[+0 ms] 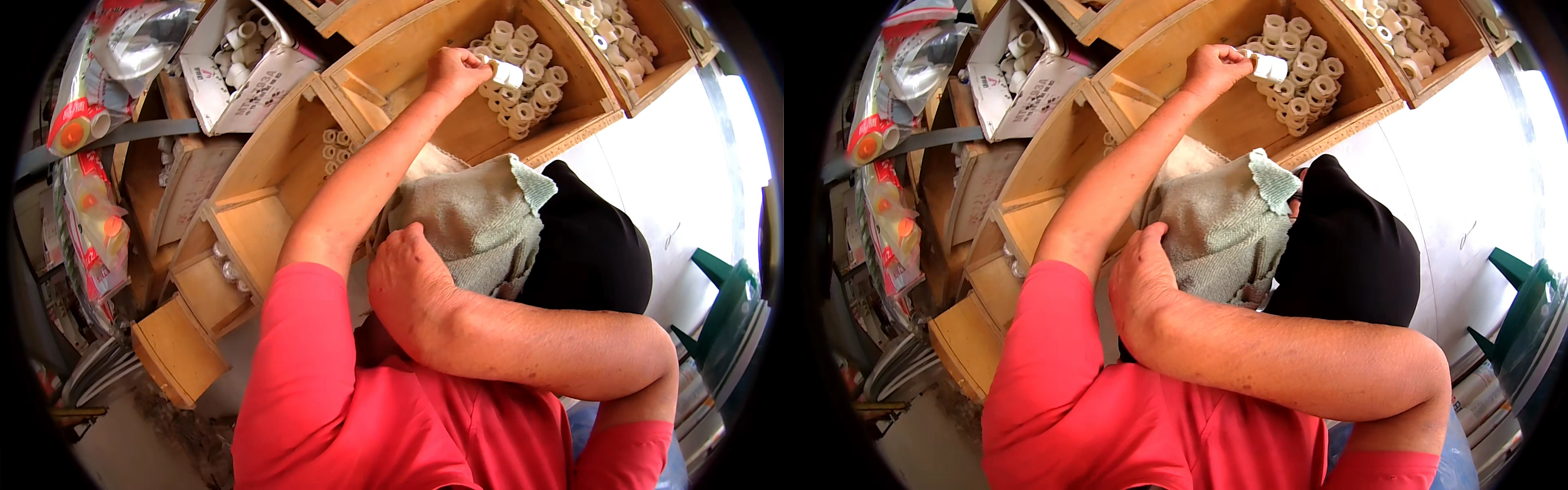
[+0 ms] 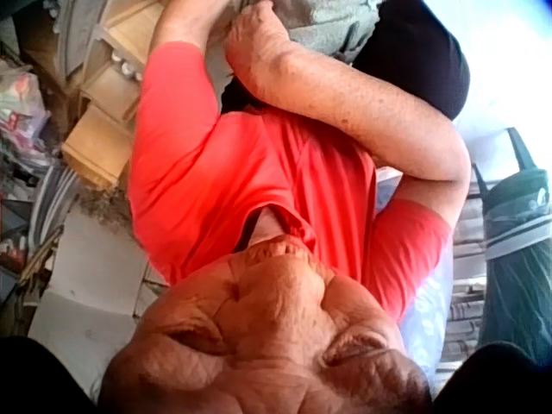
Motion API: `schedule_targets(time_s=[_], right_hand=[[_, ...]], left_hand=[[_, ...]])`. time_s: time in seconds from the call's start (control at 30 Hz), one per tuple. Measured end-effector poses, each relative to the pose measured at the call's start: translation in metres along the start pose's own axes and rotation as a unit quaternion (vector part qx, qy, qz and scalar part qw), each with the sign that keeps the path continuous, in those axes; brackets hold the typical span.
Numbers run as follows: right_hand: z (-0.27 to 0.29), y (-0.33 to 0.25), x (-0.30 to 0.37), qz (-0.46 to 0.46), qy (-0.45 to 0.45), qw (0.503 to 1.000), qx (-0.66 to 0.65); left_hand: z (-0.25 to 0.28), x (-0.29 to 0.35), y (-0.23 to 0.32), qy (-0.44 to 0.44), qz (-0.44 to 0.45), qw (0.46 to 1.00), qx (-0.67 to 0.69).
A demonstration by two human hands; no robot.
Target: The person sits on the floor and repeatedly picks up small white cylindrical components from a wooden crate. They place the components into a cloth bag resting on their lap, then return to the crate to continue the process.
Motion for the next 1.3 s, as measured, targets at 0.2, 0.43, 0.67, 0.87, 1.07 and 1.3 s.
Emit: schedule_targets(time_s=[0.2, 0.43, 0.67, 0.87, 1.07, 1.3], right_hand=[[-0.012, 0.002, -0.016, -0.016, 0.052, 0.998, -0.021], [-0.014, 0.003, -0.031, 0.015, 0.033, 0.999, -0.014], [-0.008, 0.003, -0.035, 0.030, -0.003, 0.999, -0.024], [-0.006, 0.003, -0.037, 0.029, 0.013, 0.999, -0.044], [-0.007, 0.004, -0.037, 0.025, 0.026, 0.999, -0.035], [-0.005, 0.002, -0.040, 0.028, 0.021, 0.999, -0.038]], left_hand=[[0.076, 0.081, 0.009, -0.042, 0.040, 0.973, 0.225], [0.185, 0.195, -0.033, 0.025, 0.097, 0.978, 0.182], [0.195, 0.242, -0.100, 0.072, 0.107, 0.910, 0.394], [0.187, 0.252, -0.187, 0.115, 0.263, 0.918, 0.275], [0.177, 0.270, -0.219, 0.150, 0.330, 0.904, 0.225], [0.189, 0.298, -0.258, 0.083, 0.365, 0.918, -0.128]])
Point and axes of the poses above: each hand's wrist, its own x-axis away from the middle knuckle, its own z-axis out of the back of the hand, y = z × x, the point moved 4 cm from there along -x, towards the middle knuckle, and after that the axes turned 11 degrees about -y, right-handed, at the moved point
